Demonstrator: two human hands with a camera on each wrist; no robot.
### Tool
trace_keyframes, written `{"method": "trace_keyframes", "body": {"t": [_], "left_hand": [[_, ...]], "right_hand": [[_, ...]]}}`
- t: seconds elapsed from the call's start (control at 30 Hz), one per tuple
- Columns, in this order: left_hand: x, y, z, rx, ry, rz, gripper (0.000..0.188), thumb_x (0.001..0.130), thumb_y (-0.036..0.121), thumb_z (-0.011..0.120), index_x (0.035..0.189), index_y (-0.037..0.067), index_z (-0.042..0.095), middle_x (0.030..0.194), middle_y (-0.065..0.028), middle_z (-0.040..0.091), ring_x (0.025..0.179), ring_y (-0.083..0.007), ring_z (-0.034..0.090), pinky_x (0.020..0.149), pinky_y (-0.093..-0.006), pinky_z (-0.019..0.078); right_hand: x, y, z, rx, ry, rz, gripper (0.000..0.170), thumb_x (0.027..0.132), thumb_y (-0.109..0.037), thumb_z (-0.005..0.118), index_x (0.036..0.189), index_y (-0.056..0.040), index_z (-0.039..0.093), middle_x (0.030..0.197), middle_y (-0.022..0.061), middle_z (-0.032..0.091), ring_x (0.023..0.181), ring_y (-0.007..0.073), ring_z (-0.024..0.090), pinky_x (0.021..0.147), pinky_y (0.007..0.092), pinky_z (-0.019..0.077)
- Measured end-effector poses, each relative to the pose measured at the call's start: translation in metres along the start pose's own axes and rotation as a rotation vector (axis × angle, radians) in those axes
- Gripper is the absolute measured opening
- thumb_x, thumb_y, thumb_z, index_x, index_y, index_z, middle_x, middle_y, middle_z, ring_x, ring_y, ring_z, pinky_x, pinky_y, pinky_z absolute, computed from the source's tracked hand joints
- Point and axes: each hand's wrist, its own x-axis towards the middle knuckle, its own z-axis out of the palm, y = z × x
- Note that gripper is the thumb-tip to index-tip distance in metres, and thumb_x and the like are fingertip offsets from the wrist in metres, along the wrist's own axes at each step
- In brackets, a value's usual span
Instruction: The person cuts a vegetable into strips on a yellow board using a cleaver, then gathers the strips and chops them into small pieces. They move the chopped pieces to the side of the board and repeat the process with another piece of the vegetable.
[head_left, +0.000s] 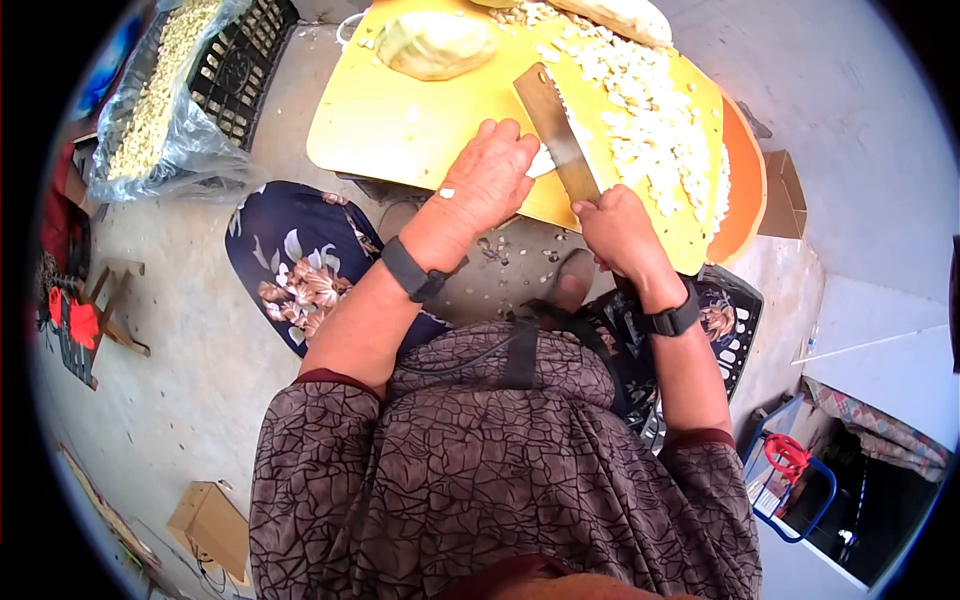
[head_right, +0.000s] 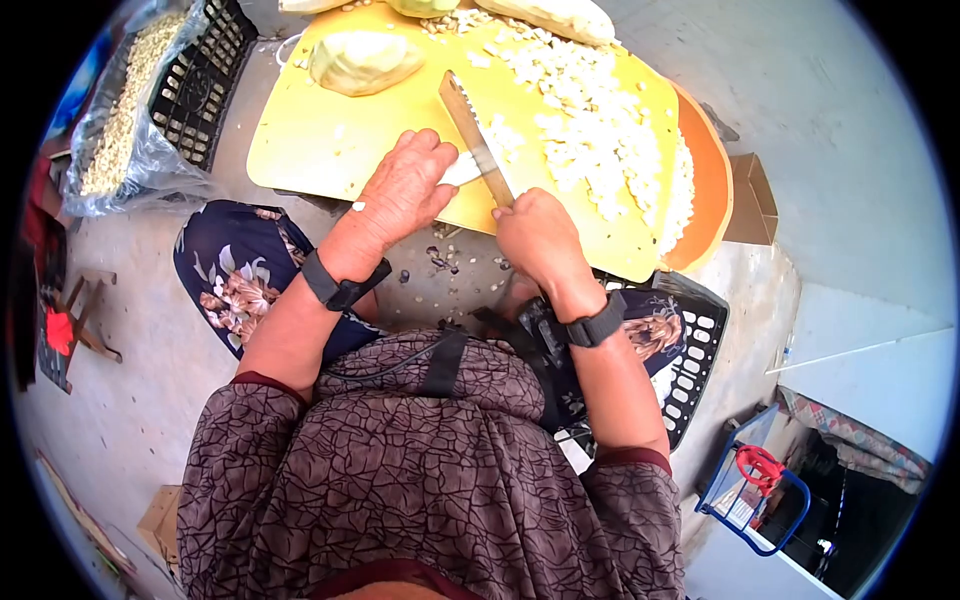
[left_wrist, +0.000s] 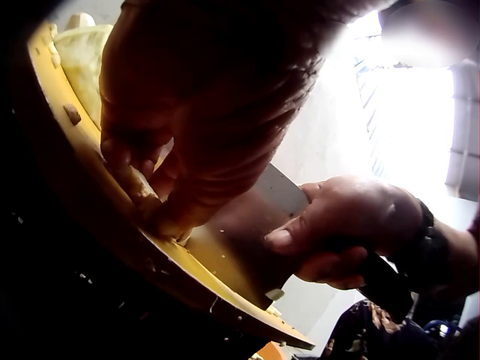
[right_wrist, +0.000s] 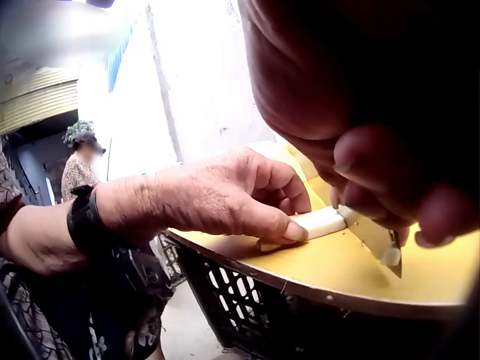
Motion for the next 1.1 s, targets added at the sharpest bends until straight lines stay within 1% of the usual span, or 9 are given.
{"method": "trace_keyframes", "body": {"t": [0.13,0.23,0.33,0.43,0.53,0.63,0.83,0.97,1.1], "left_hand": [[0.001,-0.002,0.001,-0.015,0.014,0.008,0.028,0.073,0.01,0.074,0.097,0.002,0.061,0.094,-0.0156,0.054,0.095,-0.0367,0.053,0.085,-0.0445,0.0476],[0.002,-0.004,0.005,-0.046,0.066,0.024,0.029,0.072,0.01,0.074,0.096,0.002,0.061,0.093,-0.0155,0.054,0.095,-0.0365,0.053,0.085,-0.0443,0.0479],[0.004,-0.004,0.007,-0.042,0.054,0.016,0.029,0.073,0.012,0.074,0.097,0.002,0.062,0.094,-0.0155,0.055,0.097,-0.0362,0.053,0.087,-0.0439,0.048],[0.005,-0.005,0.008,-0.058,0.054,0.013,0.029,0.073,0.013,0.073,0.097,0.001,0.062,0.094,-0.0158,0.055,0.097,-0.0361,0.054,0.088,-0.0436,0.048],[0.005,-0.003,0.007,-0.063,0.073,0.02,0.028,0.074,0.013,0.073,0.096,0.001,0.062,0.095,-0.0162,0.055,0.098,-0.0362,0.054,0.088,-0.0436,0.0479],[0.004,-0.003,0.008,-0.056,0.079,0.011,0.028,0.073,0.013,0.073,0.096,0.0,0.062,0.095,-0.0166,0.055,0.098,-0.0364,0.054,0.089,-0.0437,0.0477],[0.005,0.001,0.005,-0.042,0.043,-0.003,0.029,0.073,0.011,0.073,0.098,0.0,0.062,0.094,-0.0166,0.055,0.098,-0.037,0.054,0.089,-0.044,0.0478],[0.006,-0.001,0.006,-0.074,0.036,-0.005,0.032,0.072,0.011,0.075,0.1,0.0,0.063,0.095,-0.0166,0.055,0.099,-0.037,0.054,0.089,-0.0438,0.0479],[0.004,-0.001,0.0,-0.117,0.039,-0.011,0.04,0.071,0.015,0.078,0.104,0.001,0.062,0.095,-0.0165,0.055,0.1,-0.0364,0.054,0.089,-0.0437,0.0478]], "right_hand": [[0.003,-0.011,-0.002,0.121,0.045,0.045,0.037,0.089,-0.026,0.064,0.076,0.0088,0.068,0.076,0.027,0.066,0.079,0.0419,0.067,0.073,0.0454,0.0519],[0.001,-0.007,-0.007,0.214,0.1,0.053,0.037,0.088,-0.027,0.065,0.077,0.0083,0.068,0.075,0.0284,0.066,0.077,0.042,0.067,0.072,0.0455,0.0514],[-0.009,-0.006,-0.017,0.194,0.089,0.072,0.037,0.088,-0.027,0.066,0.077,0.0085,0.067,0.074,0.0296,0.064,0.074,0.0419,0.067,0.07,0.0457,0.0508],[-0.022,-0.005,-0.021,0.163,0.113,0.02,0.038,0.088,-0.027,0.066,0.076,0.0086,0.067,0.073,0.0306,0.063,0.074,0.0435,0.066,0.071,0.0467,0.0507],[-0.029,-0.004,-0.019,0.149,0.078,-0.002,0.038,0.089,-0.027,0.065,0.076,0.0091,0.068,0.073,0.0313,0.063,0.076,0.0455,0.065,0.073,0.0481,0.0507],[-0.029,-0.005,-0.014,0.088,0.054,0.024,0.037,0.089,-0.026,0.064,0.078,0.0092,0.068,0.076,0.0318,0.064,0.079,0.0467,0.065,0.075,0.0487,0.0509],[-0.019,-0.012,-0.01,0.018,-0.019,0.043,0.035,0.089,-0.024,0.064,0.079,0.0084,0.069,0.082,0.0314,0.065,0.085,0.0449,0.066,0.078,0.0463,0.0517],[0.005,-0.006,0.001,0.047,0.012,0.008,0.035,0.088,-0.025,0.064,0.079,0.0082,0.069,0.081,0.0304,0.066,0.084,0.0438,0.067,0.077,0.0459,0.052],[0.008,-0.008,-0.002,0.186,0.07,0.027,0.037,0.088,-0.027,0.065,0.077,0.0087,0.068,0.077,0.0301,0.065,0.079,0.0432,0.067,0.074,0.0463,0.0513]]}}
